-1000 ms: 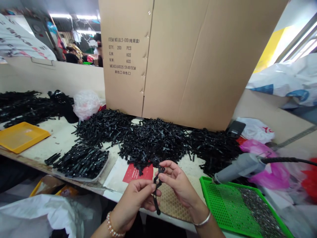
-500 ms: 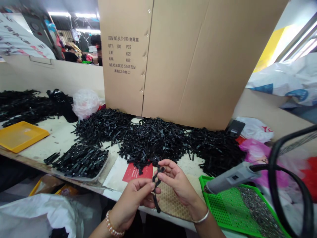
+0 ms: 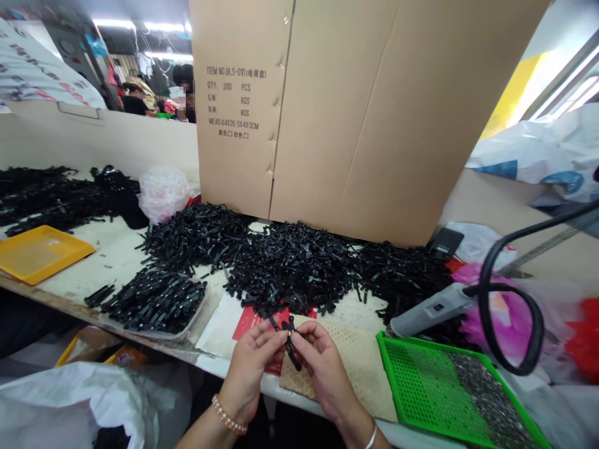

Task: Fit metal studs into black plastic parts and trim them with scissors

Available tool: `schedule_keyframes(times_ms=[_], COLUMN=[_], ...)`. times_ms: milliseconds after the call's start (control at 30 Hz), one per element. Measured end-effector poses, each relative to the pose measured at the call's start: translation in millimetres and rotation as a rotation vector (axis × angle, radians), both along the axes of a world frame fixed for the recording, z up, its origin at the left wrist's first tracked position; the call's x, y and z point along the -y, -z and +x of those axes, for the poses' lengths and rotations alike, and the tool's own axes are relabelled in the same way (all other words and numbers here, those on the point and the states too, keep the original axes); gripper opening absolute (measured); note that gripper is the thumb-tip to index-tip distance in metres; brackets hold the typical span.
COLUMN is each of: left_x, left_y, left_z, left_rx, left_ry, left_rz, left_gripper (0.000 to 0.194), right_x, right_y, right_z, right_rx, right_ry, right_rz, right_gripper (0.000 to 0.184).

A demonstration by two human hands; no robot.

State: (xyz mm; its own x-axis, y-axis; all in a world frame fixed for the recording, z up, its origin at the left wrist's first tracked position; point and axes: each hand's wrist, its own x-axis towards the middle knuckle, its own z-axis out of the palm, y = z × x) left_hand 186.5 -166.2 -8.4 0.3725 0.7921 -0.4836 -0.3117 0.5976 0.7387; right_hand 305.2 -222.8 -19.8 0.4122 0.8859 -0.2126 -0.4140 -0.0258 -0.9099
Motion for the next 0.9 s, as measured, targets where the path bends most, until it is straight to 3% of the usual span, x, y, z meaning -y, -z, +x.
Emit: schedule_keyframes(times_ms=[167, 267, 433, 533, 567, 633, 700, 733, 800, 900], left_x=[4.9, 11.6, 18.1, 13.5, 11.0, 6.6, 4.9, 5.5, 9.5, 18.5], left_y=[2.6, 2.5, 4.7, 5.1, 4.4, 2.1, 0.4, 0.6, 4.2, 16.9], left_z=[2.6, 5.6, 14.0, 26.4, 32.8, 49.2, 70.1, 81.7, 105.5, 135.5], left_rx=[0.063, 0.118, 0.079, 0.033, 0.022, -0.005, -0.022, -0.02, -0.011, -0.013], left_ry=[-0.005, 0.014, 0.133, 0.219, 0.256, 0.328, 0.406, 0.454, 0.569, 0.703], left_rz=[-0.089, -0.126, -0.045, -0.02, -0.027, -0.041, -0.035, -0.028, -0.024, -0.028], left_gripper=[0.049, 0.039, 0.038, 0.036, 0.035, 0.028, 0.021, 0.018, 0.018, 0.022], right_x=[9.7, 14.6, 24.0, 40.9, 49.1, 65.9, 77.7, 79.8, 76.1, 60.7], right_y=[6.7, 13.2, 23.1, 16.7, 12.0, 0.6, -10.4, -15.0, -22.3, -32.5], right_z=[4.8, 6.7, 5.4, 21.6, 31.8, 58.1, 88.7, 103.8, 129.8, 153.6], right_rx=[0.103, 0.138, 0.165, 0.465, 0.615, 0.858, 0.896, 0.857, 0.768, 0.715], right_ry=[-0.034, 0.033, 0.101, 0.081, 0.139, 0.42, 0.767, 0.862, 0.834, 0.614], right_rz=[-0.003, -0.015, -0.015, 0.023, 0.049, 0.115, 0.175, 0.196, 0.195, 0.11], right_gripper=[0.039, 0.039, 0.034, 0.024, 0.024, 0.038, 0.057, 0.064, 0.071, 0.052])
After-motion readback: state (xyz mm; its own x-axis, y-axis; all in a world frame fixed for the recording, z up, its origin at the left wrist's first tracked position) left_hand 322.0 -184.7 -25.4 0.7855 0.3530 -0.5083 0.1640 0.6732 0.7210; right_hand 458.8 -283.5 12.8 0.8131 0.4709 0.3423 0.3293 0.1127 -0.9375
